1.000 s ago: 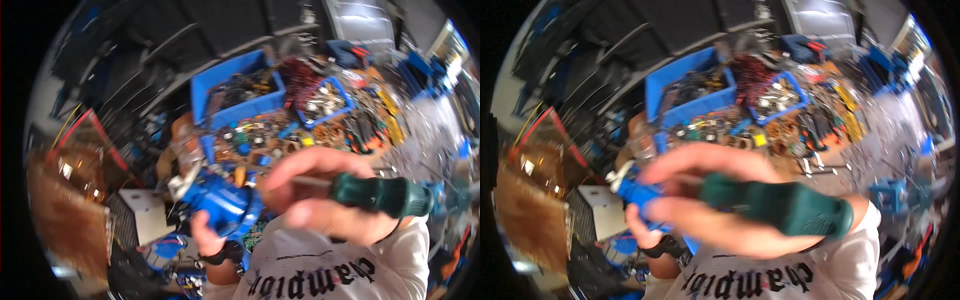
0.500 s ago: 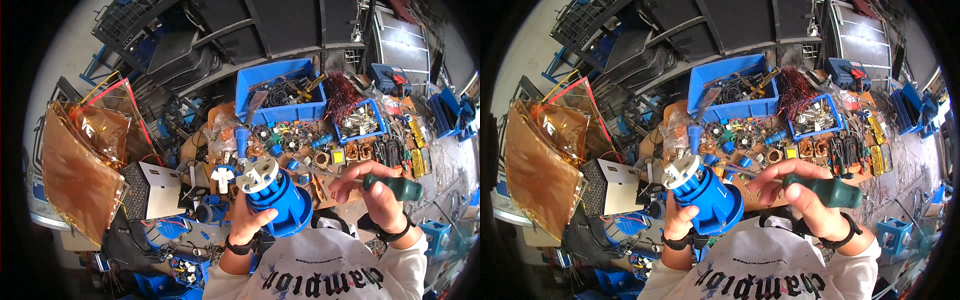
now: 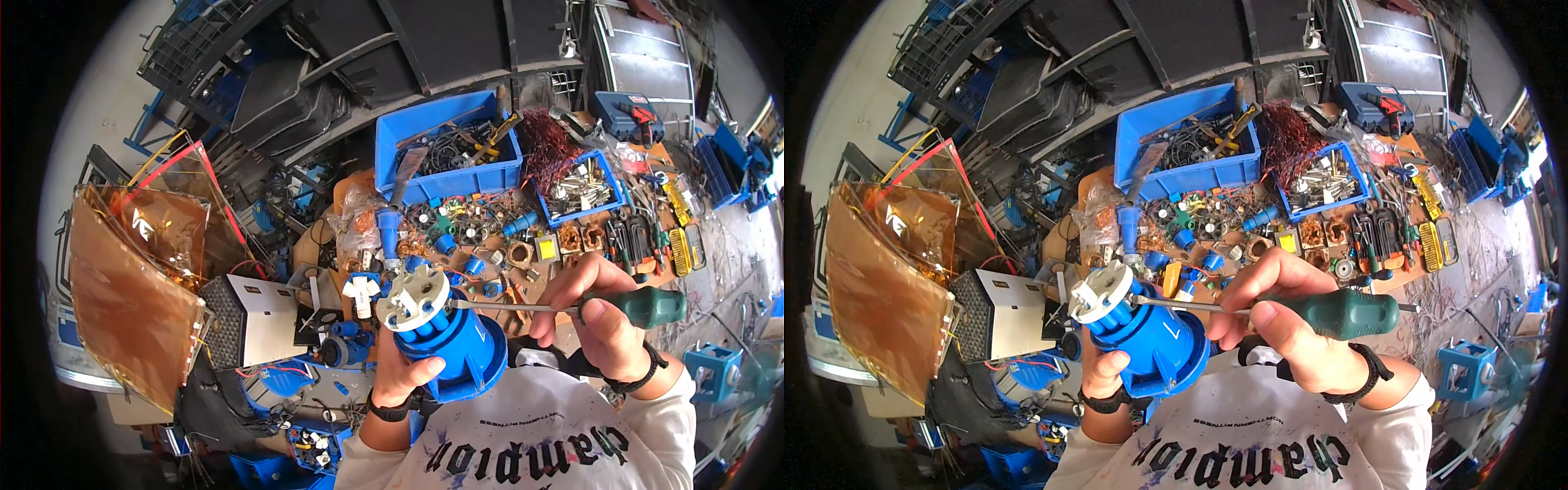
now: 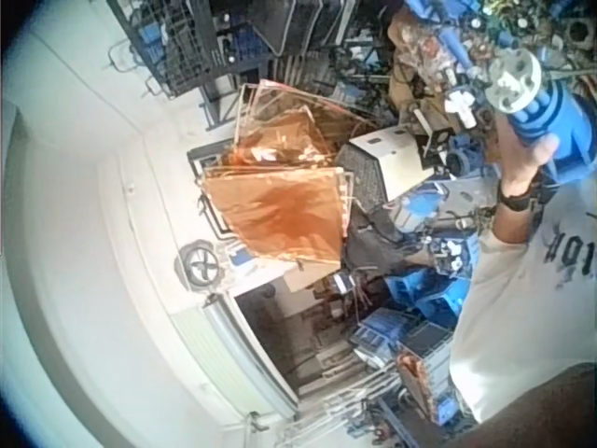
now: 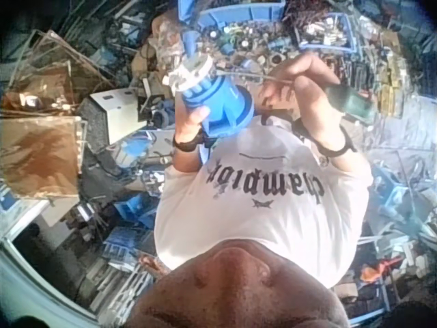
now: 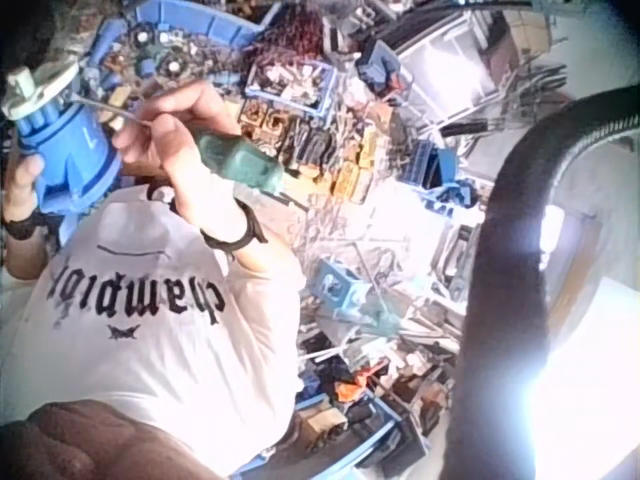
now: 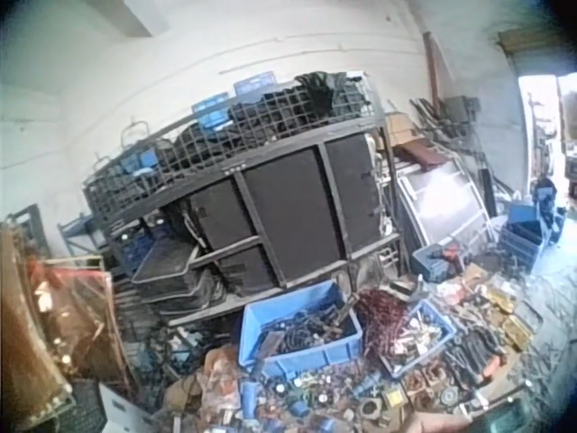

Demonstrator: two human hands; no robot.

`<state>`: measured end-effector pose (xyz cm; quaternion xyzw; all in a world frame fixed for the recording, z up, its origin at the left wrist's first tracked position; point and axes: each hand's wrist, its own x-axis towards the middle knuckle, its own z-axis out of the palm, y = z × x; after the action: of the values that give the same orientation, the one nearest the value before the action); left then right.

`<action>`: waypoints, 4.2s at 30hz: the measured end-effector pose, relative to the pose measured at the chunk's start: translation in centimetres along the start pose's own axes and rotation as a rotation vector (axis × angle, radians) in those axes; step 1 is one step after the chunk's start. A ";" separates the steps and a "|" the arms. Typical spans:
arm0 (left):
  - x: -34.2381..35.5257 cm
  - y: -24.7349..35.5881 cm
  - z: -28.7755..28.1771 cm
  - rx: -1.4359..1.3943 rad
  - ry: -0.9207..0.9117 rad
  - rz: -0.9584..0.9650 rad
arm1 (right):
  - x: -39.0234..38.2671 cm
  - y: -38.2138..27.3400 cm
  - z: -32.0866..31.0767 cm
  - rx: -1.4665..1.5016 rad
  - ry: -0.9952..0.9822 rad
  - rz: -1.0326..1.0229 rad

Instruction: The person disassembles a blue plastic plumbing fitting using a screwdriver and pliers. They remove the white internal component, inspect the blue housing, and then reassemble the parts.

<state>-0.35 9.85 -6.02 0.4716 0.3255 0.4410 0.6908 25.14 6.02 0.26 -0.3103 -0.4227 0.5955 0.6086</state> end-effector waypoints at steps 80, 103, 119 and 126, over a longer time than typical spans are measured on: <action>1.9 0.5 -0.5 0.245 -0.095 0.139 | -5.0 -0.2 -6.5 -0.204 0.265 0.054; 2.1 0.0 -0.1 0.120 -0.110 0.054 | -4.7 -3.1 -4.4 -0.240 -0.056 0.534; 2.1 0.2 -0.1 0.228 -0.136 0.063 | -4.0 -3.8 -4.7 -0.082 -0.064 0.712; 1.7 1.2 -1.0 0.375 -0.128 0.065 | -3.5 -4.5 -5.1 0.044 -0.145 0.890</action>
<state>-0.97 11.96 -5.29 0.6293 0.3417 0.3638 0.5956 31.99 2.78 1.41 -0.4062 -0.2771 0.8283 0.2686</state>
